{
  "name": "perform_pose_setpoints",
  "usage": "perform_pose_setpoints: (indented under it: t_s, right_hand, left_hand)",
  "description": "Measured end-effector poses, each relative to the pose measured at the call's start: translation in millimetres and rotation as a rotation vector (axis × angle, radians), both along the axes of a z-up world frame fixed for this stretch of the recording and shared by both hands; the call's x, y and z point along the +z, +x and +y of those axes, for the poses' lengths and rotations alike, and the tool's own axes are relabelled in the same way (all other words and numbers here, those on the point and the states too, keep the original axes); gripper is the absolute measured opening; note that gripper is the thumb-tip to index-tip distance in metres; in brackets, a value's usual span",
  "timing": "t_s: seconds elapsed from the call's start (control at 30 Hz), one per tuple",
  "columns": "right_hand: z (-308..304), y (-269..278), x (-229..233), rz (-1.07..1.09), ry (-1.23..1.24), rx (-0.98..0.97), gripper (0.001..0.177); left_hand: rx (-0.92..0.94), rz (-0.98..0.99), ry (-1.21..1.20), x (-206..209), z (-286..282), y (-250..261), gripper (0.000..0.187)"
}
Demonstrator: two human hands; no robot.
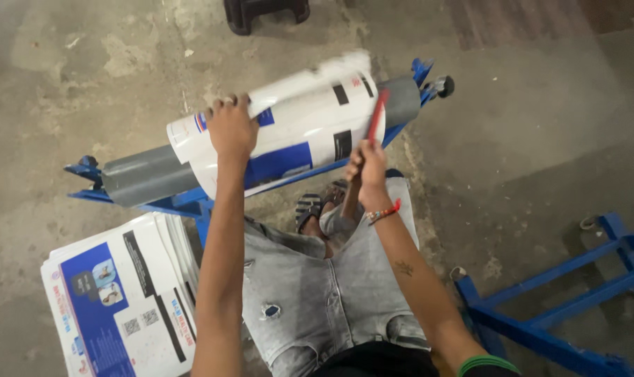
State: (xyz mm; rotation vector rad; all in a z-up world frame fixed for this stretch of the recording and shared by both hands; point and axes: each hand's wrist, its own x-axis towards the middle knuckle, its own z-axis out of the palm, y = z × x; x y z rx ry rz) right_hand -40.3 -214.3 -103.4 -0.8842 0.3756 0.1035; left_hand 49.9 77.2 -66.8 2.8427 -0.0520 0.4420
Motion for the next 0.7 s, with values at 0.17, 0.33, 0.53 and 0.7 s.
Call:
perform_pose_setpoints:
  t_s: [0.17,0.33,0.53,0.7]
  right_hand:
    - [12,16,-51,-0.083,0.033,-0.170,0.030]
    - [97,-51,-14,0.047,-0.040,0.250,0.014]
    - [43,-52,35,-0.003,0.148,0.529,0.018]
    - [21,-21,5,0.049,-0.083,0.082,0.021]
  left_hand:
    - [-0.059,-0.137,0.079,-14,-5,-21,0.062]
    - [-0.123,-0.175,0.118,-1,-14,-65,0.074]
    - [-0.095,-0.225,0.262,-3,-26,-88,0.072]
    - [-0.059,-0.087,0.008,-10,-22,-10,0.062]
